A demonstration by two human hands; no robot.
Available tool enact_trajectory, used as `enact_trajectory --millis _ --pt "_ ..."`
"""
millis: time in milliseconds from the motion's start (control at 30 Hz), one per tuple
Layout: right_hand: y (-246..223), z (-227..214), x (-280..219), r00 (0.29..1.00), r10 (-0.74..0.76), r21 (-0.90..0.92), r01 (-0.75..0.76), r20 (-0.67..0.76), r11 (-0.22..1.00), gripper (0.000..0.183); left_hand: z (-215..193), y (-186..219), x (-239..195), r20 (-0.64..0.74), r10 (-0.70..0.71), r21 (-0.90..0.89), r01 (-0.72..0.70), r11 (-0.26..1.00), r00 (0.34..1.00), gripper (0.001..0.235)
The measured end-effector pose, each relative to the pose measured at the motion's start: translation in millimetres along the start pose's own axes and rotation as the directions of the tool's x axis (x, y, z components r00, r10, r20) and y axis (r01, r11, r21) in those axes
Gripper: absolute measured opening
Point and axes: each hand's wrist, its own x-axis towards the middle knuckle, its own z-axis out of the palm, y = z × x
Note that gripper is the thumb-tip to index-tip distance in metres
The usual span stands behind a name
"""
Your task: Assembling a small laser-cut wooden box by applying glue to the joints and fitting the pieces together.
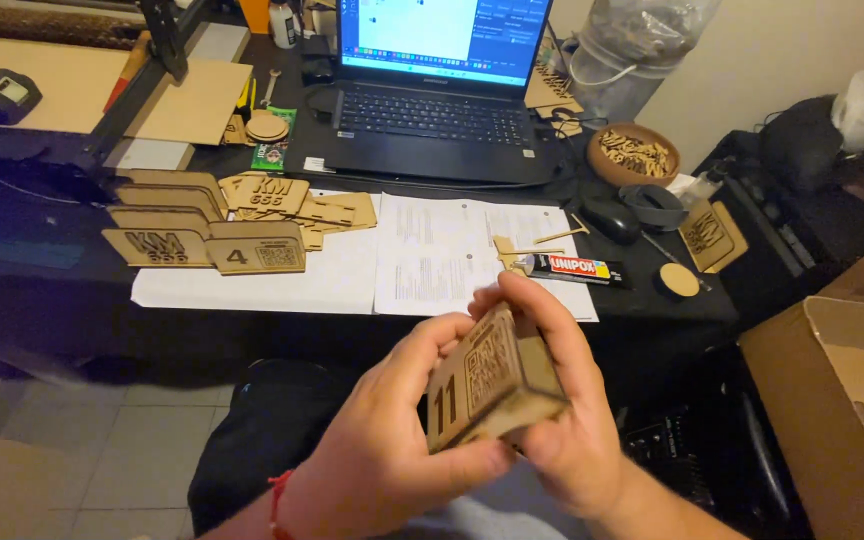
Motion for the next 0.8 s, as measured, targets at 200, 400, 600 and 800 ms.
enact_trajectory --millis 200,400,600,800 --pt "-1 9 -6 0.996 0.084 0.226 -0.076 -0.024 0.971 0.076 1 27 -5 0.053 -0.299 -0.185 0.304 0.935 0.953 0.072" --pt "5 7 -5 0.990 0.136 0.234 -0.127 -0.024 0.964 0.072 2 15 -5 0.030 -0.237 -0.038 0.238 0.971 0.971 0.077" --pt "3 9 -3 0.989 0.147 0.262 -0.133 -0.034 0.956 0.067 3 9 -5 0.003 -0.108 -0.046 0.108 0.993 0.994 0.077" --pt "3 11 -7 0.996 0.078 0.122 -0.083 0.046 0.989 0.095 6 -2 -7 -0.104 0.297 0.081 -0.290 0.954 0.949 0.070"
